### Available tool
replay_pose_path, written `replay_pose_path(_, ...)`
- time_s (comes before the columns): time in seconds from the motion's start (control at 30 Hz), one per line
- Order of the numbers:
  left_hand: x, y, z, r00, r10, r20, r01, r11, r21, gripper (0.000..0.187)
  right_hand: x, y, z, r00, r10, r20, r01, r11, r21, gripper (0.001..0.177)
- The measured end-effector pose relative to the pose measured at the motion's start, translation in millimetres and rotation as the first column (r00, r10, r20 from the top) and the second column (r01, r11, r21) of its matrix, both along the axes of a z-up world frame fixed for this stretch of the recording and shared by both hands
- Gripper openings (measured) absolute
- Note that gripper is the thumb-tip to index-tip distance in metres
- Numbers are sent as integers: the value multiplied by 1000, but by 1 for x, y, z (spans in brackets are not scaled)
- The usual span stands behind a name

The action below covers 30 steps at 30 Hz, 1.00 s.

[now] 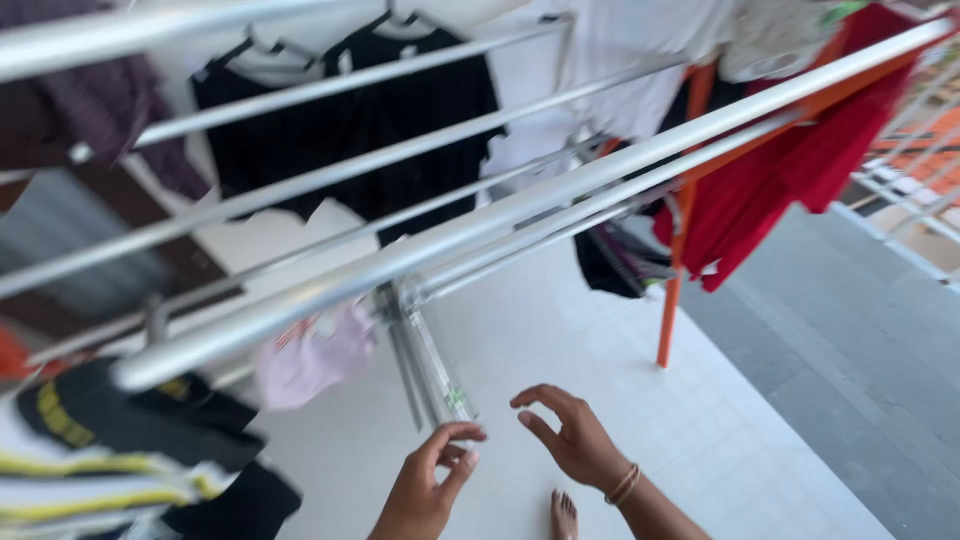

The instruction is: The person removes a white patterned cloth and a gray cloth from a drying rack, folds each by hand, and places them into a brown laundry basket. The person also removes a hanger from the rack during the process.

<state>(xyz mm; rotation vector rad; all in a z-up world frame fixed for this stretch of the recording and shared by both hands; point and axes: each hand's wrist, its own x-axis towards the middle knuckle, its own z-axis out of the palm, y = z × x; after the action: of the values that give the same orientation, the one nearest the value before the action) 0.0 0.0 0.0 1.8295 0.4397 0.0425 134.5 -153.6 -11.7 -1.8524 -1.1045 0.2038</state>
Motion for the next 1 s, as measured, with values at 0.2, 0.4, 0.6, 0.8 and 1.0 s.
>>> replay_pose_path(0.2,78,-34,-22,975,-217,54,214,975,60,30,45,-65,25,986,-167,-31,169,982,88,16)
replay_pose_path(0.4,169,-87,-9,961,-275,-41,278,952,127,41,127,-138,26,934,-323,-150,336,940,66,12)
replay_pose_path(0.6,279,-141,3,941,-326,-93,337,930,148,39,228,-213,24,874,-441,-202,444,895,-36,12)
replay_pose_path(0.8,361,-182,42,945,-315,-92,328,914,240,37,316,-259,67,919,-395,-17,394,912,115,14)
replay_pose_path(1.0,441,-186,53,926,-364,98,277,833,479,31,406,-259,110,891,-278,360,240,960,147,21)
